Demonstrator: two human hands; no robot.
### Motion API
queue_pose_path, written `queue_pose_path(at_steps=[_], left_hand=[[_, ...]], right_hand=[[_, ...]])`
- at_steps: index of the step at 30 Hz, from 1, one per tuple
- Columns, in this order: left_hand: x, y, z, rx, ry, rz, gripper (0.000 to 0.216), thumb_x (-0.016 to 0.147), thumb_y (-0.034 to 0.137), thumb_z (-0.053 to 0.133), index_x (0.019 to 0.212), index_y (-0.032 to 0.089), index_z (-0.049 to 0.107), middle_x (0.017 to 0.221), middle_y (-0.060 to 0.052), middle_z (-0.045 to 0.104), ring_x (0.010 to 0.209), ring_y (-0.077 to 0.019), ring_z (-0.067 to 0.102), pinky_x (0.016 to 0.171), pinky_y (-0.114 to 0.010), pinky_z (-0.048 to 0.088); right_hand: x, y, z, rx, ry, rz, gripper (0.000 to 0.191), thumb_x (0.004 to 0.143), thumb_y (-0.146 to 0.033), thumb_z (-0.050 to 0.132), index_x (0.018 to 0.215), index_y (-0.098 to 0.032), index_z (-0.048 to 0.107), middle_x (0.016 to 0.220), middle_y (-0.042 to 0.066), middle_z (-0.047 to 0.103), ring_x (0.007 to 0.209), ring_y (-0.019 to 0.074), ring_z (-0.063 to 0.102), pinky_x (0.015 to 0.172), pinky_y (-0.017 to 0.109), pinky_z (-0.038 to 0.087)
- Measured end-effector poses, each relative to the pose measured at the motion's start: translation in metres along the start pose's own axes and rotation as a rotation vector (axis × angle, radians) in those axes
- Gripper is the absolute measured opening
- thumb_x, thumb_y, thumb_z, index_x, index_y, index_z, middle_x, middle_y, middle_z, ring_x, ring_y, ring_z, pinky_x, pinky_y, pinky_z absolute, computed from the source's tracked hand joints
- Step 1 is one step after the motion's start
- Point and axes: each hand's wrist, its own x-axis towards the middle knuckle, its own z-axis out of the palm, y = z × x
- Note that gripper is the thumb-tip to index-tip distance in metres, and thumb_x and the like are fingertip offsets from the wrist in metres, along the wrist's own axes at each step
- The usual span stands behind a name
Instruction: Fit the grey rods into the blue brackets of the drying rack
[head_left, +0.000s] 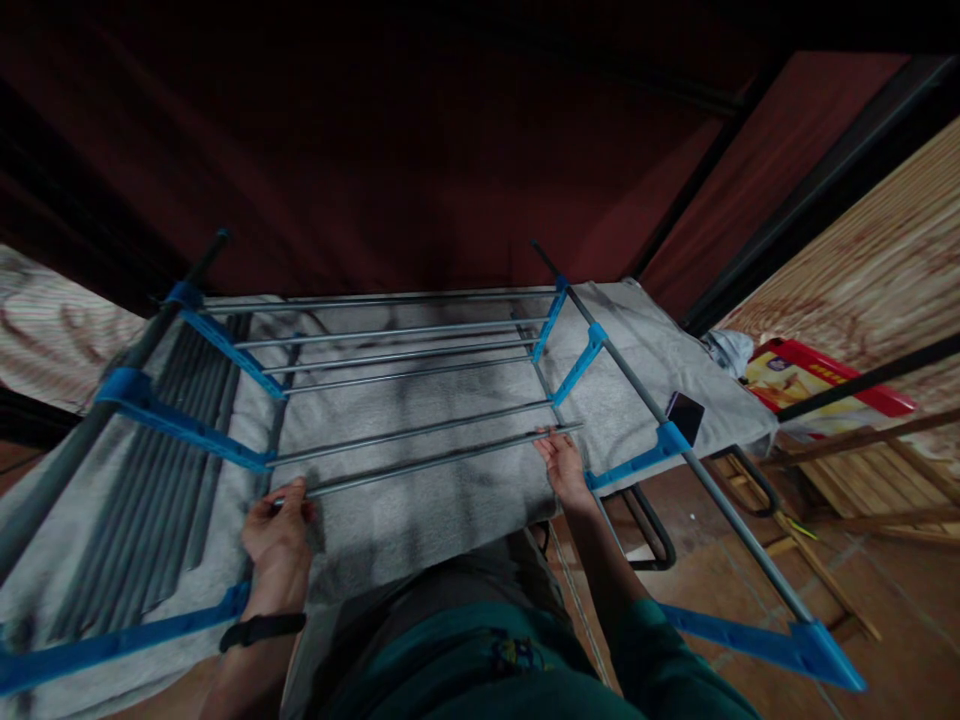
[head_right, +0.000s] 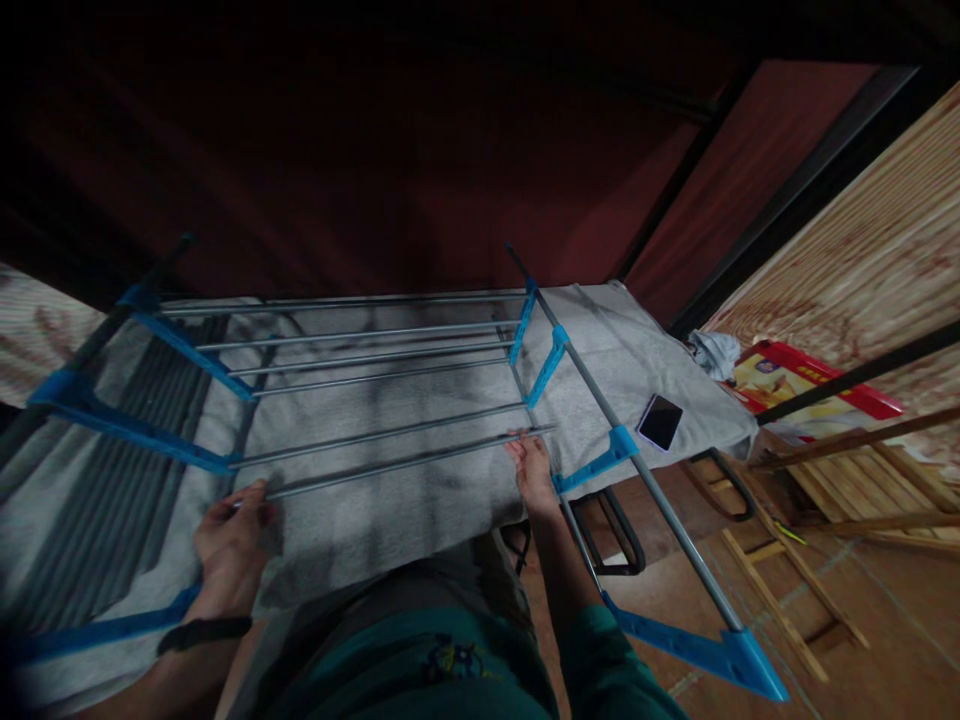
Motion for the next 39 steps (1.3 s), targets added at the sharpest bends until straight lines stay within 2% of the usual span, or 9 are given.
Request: queue_pose_path(at_steps=[5, 9, 13, 17, 21, 23, 27, 32, 39], left_hand=[[-0.003, 0.001, -0.002, 0.054, -0.071, 0.03, 0.027, 0.076, 0.033, 0.074, 0.086, 0.016, 0.057, 0.066, 0.007, 0.053, 0.056, -0.0091, 0.048, 0.053, -0.025, 0.039], [-0.003, 0.0, 0.0, 0.031, -0.086, 0.012, 0.028, 0.07, 0.033, 0.077, 0.084, 0.016, 0.059, 0.067, 0.006, 0.056, 0.055, -0.0092, 0.049, 0.055, -0.025, 0.04], [-0.003, -0.005, -0.001, 0.073, -0.139, 0.057, 0.033, 0.067, 0.04, 0.075, 0.087, 0.016, 0.063, 0.065, 0.005, 0.056, 0.055, -0.0113, 0.05, 0.056, -0.026, 0.041], [-0.005, -0.004, -0.003, 0.279, -0.179, 0.16, 0.031, 0.075, 0.045, 0.066, 0.088, 0.016, 0.066, 0.066, 0.001, 0.058, 0.062, -0.0172, 0.055, 0.06, -0.03, 0.046], [-0.01, 0.001, -0.005, 0.494, -0.145, 0.342, 0.019, 0.08, 0.036, 0.064, 0.082, 0.017, 0.067, 0.086, -0.007, 0.062, 0.086, -0.0241, 0.062, 0.085, -0.038, 0.052], [-0.012, 0.002, -0.006, 0.557, -0.161, 0.399, 0.017, 0.081, 0.034, 0.064, 0.084, 0.018, 0.068, 0.093, -0.009, 0.061, 0.089, -0.0245, 0.062, 0.091, -0.039, 0.051], [-0.011, -0.005, -0.009, 0.555, -0.272, 0.5, 0.017, 0.084, 0.03, 0.062, 0.092, 0.018, 0.071, 0.1, -0.009, 0.06, 0.092, -0.023, 0.062, 0.09, -0.038, 0.053], [-0.004, -0.017, -0.015, 0.555, -0.397, 0.561, 0.023, 0.078, 0.025, 0.072, 0.101, 0.021, 0.073, 0.108, -0.008, 0.061, 0.089, -0.0209, 0.063, 0.088, -0.038, 0.056], [-0.003, -0.022, -0.015, 0.552, -0.362, 0.669, 0.021, 0.081, 0.014, 0.065, 0.097, 0.023, 0.073, 0.104, -0.008, 0.066, 0.105, -0.0268, 0.065, 0.103, -0.045, 0.052]], right_hand=[[0.0, -0.001, -0.001, -0.028, -0.021, -0.001, 0.023, 0.077, -0.021, 0.075, 0.069, -0.026, 0.055, 0.077, -0.005, 0.075, 0.08, 0.0161, 0.075, 0.082, 0.032, 0.063], [0.0, -0.001, -0.001, -0.013, -0.033, 0.012, 0.02, 0.077, -0.017, 0.073, 0.07, -0.026, 0.057, 0.078, -0.004, 0.075, 0.083, 0.0164, 0.076, 0.083, 0.033, 0.062], [-0.001, -0.001, -0.002, -0.011, -0.054, 0.023, 0.016, 0.074, -0.014, 0.073, 0.073, -0.025, 0.061, 0.081, -0.003, 0.076, 0.085, 0.017, 0.076, 0.088, 0.035, 0.062], [-0.001, 0.0, -0.003, -0.033, -0.07, 0.042, 0.014, 0.071, -0.014, 0.074, 0.077, -0.024, 0.066, 0.084, -0.001, 0.077, 0.086, 0.0181, 0.075, 0.091, 0.036, 0.061], [0.002, 0.002, -0.006, -0.066, -0.056, 0.041, 0.012, 0.074, -0.015, 0.07, 0.076, -0.025, 0.065, 0.083, -0.002, 0.076, 0.086, 0.0181, 0.075, 0.098, 0.04, 0.059], [0.005, 0.004, -0.009, -0.076, -0.049, 0.034, 0.011, 0.075, -0.015, 0.068, 0.076, -0.025, 0.065, 0.084, -0.001, 0.075, 0.087, 0.0177, 0.074, 0.103, 0.042, 0.057], [0.01, 0.006, -0.015, -0.063, -0.052, 0.062, 0.01, 0.074, -0.016, 0.069, 0.079, -0.024, 0.065, 0.091, -0.001, 0.075, 0.092, 0.0156, 0.072, 0.108, 0.04, 0.052], [0.009, 0.005, -0.015, -0.074, -0.057, 0.073, 0.015, 0.07, -0.018, 0.072, 0.083, -0.022, 0.066, 0.092, -0.001, 0.074, 0.097, 0.0163, 0.071, 0.111, 0.041, 0.05], [0.004, 0.002, -0.014, -0.082, -0.071, 0.099, 0.015, 0.07, -0.015, 0.072, 0.082, -0.022, 0.066, 0.093, -0.003, 0.073, 0.098, 0.014, 0.071, 0.108, 0.036, 0.052]])
